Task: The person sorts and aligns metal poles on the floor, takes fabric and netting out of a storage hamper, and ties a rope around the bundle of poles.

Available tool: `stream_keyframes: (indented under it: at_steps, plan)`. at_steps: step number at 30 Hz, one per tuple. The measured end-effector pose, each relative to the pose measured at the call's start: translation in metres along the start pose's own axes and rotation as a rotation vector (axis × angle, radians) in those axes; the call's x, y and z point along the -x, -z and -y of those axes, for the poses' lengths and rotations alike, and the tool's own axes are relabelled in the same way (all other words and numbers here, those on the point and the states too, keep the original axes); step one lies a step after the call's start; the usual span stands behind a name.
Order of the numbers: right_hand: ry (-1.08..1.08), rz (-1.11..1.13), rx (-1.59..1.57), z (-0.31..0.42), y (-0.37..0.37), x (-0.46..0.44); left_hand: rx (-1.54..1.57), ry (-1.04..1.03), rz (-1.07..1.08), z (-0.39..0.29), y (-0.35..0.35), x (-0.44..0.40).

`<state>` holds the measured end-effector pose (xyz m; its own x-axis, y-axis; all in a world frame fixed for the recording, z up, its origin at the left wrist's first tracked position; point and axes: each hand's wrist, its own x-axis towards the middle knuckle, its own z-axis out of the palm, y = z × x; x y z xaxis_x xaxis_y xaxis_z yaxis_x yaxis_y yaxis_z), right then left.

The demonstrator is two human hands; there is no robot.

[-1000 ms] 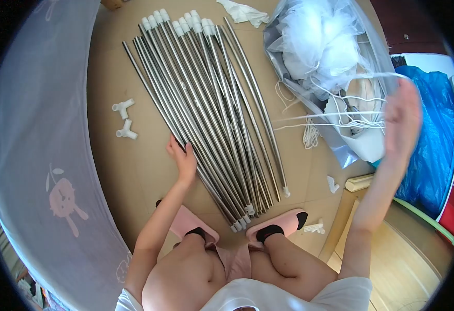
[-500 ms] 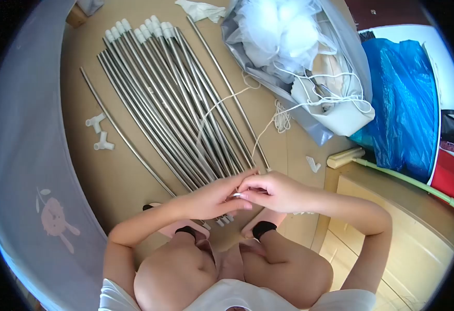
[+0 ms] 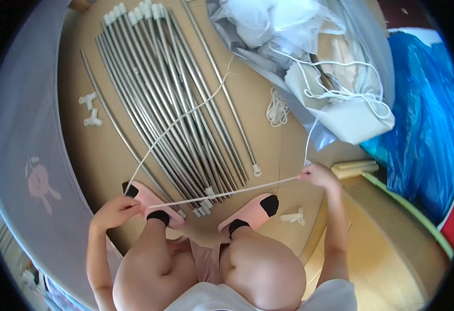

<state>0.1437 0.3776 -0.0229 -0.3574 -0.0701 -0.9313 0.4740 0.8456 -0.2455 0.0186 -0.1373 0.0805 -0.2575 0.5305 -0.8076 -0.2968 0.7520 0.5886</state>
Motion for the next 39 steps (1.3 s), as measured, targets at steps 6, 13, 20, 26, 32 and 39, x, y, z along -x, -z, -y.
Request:
stream_keyframes:
  at_steps: [6,13,20,26,32,39]
  plan:
    - [-0.041,0.229,0.436,0.006,-0.06,-0.058,-0.387,0.672,-0.22,0.056,-0.077,0.088]
    - [-0.024,-0.254,0.493,0.047,-0.091,-0.05,-0.462,0.917,-0.174,0.206,-0.164,0.041]
    - [0.186,-0.594,0.202,0.072,-0.058,-0.056,-0.497,0.726,-0.369,0.261,-0.171,-0.014]
    - [0.223,-0.737,-0.008,0.061,-0.052,-0.073,-0.316,0.642,-0.682,0.244,-0.142,0.0]
    - [0.356,-0.964,0.248,0.054,-0.073,-0.051,-0.784,0.344,-0.876,0.196,-0.16,-0.007]
    - [0.333,-0.622,-0.69,0.105,-0.075,-0.081,0.881,-0.13,-0.984,0.141,-0.17,-0.08]
